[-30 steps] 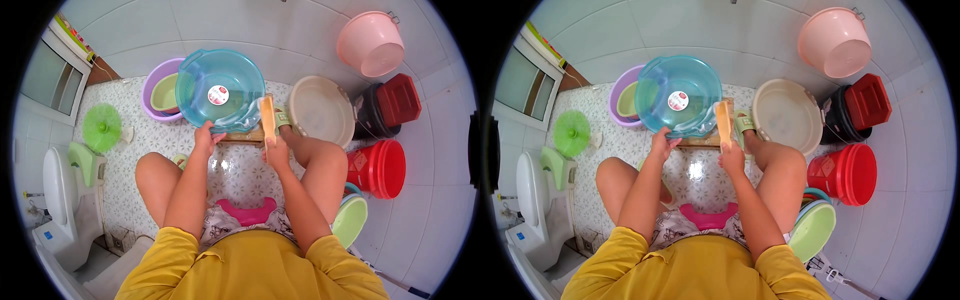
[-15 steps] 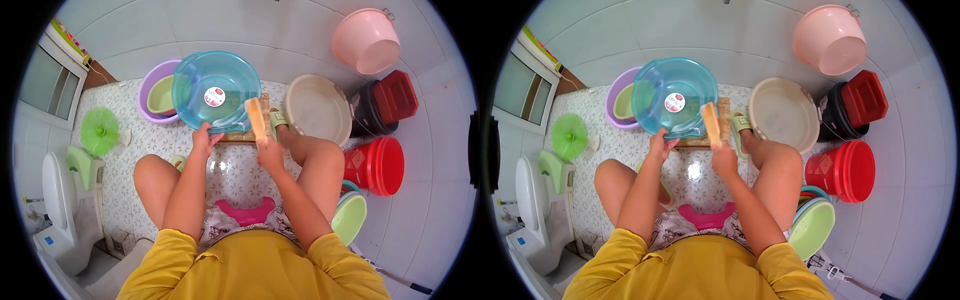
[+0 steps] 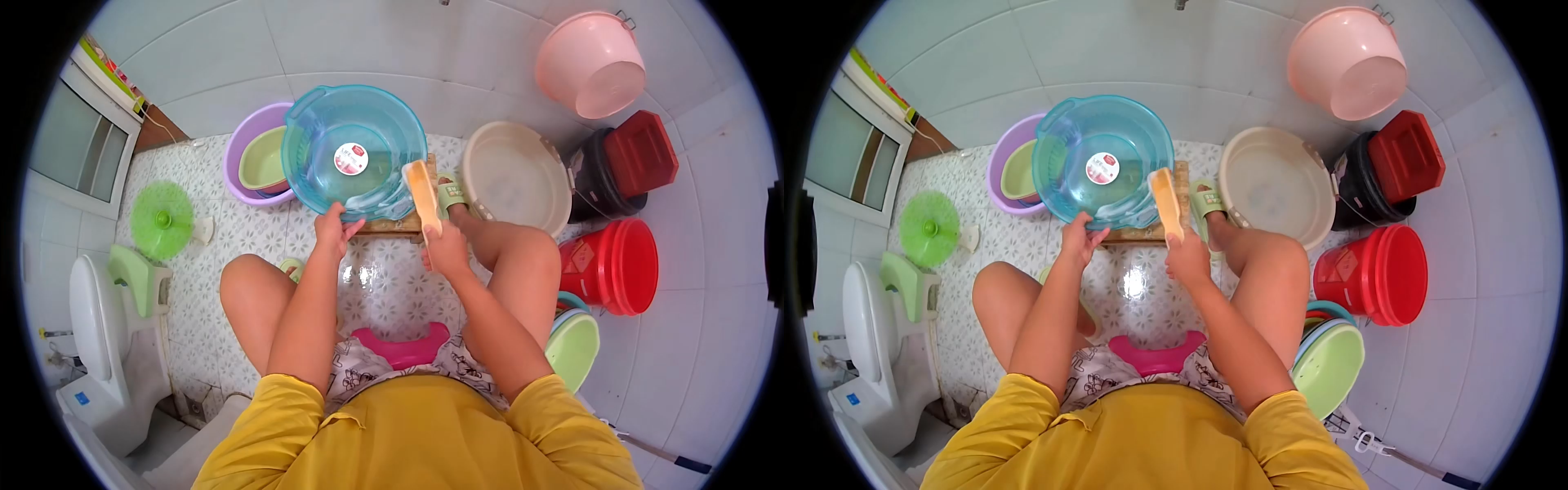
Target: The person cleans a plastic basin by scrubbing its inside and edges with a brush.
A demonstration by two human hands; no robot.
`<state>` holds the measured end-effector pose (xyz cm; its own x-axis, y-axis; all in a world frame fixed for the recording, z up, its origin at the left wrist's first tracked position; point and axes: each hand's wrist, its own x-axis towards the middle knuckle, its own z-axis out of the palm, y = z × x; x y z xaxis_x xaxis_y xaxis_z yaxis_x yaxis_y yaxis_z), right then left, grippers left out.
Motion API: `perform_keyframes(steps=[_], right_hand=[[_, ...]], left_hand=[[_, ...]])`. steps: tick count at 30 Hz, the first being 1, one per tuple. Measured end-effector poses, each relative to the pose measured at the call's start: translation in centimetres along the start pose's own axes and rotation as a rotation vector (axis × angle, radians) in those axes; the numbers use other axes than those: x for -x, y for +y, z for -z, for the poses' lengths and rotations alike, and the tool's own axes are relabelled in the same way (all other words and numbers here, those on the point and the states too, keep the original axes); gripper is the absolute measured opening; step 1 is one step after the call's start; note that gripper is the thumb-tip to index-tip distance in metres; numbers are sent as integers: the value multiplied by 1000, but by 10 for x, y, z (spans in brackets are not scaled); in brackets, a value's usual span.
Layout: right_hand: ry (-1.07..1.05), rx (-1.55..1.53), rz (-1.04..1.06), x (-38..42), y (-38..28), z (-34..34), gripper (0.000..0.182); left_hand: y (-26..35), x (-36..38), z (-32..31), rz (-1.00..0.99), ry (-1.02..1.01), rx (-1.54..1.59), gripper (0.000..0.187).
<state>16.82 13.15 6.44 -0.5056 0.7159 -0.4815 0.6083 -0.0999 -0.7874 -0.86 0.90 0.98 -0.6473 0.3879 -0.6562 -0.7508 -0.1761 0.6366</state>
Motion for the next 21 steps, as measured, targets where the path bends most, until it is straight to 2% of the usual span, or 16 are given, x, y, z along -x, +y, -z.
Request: perform_keyframes(steps=[1, 3, 4, 6, 10, 12, 16, 18, 21], right_hand=[[0, 2, 1, -3, 0, 4, 22], [-194, -268, 43, -8, -3, 10, 25], [-196, -266, 44, -8, -8, 14, 25], [-432, -282, 68, -4, -20, 20, 27], [-542, -208, 48, -6, -27, 30, 31], [-599, -647, -108, -15, -20, 34, 35], [-560, -554, -123, -19, -16, 26, 29], [-545, -311, -40, -14, -13, 16, 26], [-572, -245, 21, -8, -3, 3, 24]], left_hand=[[1, 0, 1, 0, 0, 3, 30], [1, -3, 3, 2, -12, -9, 29], [0, -4, 4, 1, -11, -7, 29], [-1, -7, 6, 7, -9, 44, 29], [-1, -13, 10, 30, -7, 107, 30], [0, -14, 12, 48, -21, 114, 31], [0, -12, 11, 31, 6, 126, 26], [0, -12, 12, 50, 3, 99, 25], [-1, -12, 11, 52, 20, 98, 25]])
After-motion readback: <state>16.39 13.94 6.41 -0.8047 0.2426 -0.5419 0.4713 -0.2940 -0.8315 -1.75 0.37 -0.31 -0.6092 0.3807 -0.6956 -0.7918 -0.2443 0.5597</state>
